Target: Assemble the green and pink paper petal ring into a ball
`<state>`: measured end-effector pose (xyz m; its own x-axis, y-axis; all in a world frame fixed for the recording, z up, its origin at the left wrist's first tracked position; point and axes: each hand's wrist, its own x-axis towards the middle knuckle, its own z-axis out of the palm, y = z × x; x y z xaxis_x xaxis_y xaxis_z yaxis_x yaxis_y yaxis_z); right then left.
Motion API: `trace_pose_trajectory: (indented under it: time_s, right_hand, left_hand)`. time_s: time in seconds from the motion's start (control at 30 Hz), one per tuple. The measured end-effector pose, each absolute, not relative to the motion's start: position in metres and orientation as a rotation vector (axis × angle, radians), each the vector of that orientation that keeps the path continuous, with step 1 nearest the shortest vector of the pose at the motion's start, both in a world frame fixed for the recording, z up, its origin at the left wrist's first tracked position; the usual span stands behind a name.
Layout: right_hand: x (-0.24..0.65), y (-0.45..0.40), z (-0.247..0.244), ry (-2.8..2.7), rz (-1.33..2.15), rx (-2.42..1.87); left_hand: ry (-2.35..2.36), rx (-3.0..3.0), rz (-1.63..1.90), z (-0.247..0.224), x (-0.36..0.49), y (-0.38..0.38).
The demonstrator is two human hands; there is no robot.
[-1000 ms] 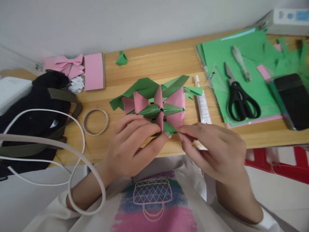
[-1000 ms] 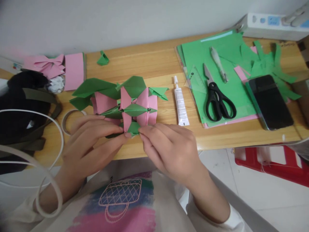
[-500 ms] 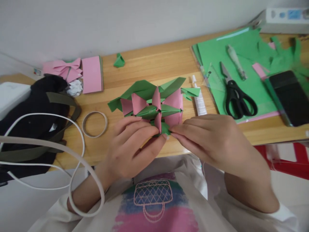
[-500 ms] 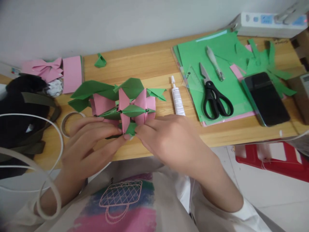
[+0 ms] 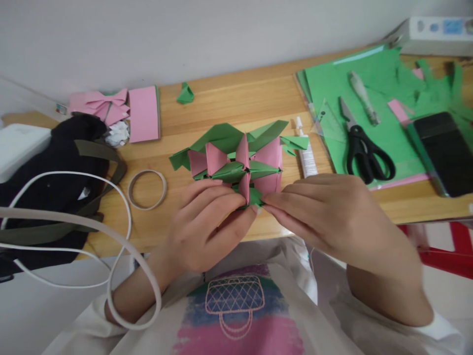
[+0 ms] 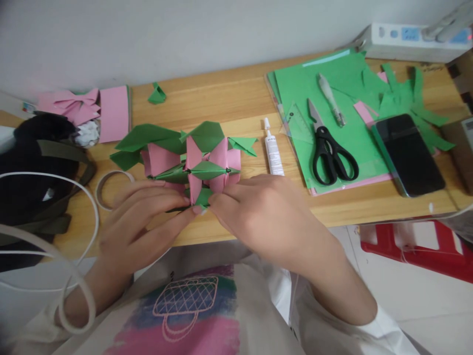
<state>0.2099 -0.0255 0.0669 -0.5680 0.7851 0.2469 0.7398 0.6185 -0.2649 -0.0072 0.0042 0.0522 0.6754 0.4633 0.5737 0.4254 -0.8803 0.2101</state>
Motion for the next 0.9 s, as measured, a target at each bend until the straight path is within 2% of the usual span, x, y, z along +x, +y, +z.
trace_pose_trajectory:
  time_s: [0.23, 0.5, 0.9]
  right_hand:
    - [0.205, -0.023, 0.072, -2.554, 0.257, -1.294]
    - [0.201, -0.024, 0.059, -2.337, 0.266, -1.257]
    - [0.200, -0.025, 0.052, -2.281, 0.194, -1.222]
  left_hand:
    - [0.706, 2.850, 1.006, 0.050, -0.008, 0.006]
    - [0.753, 2.808, 0.943, 0.051, -0.007, 0.004]
    - [0.578, 3.191, 0.719, 0.064, -0.011, 0.012]
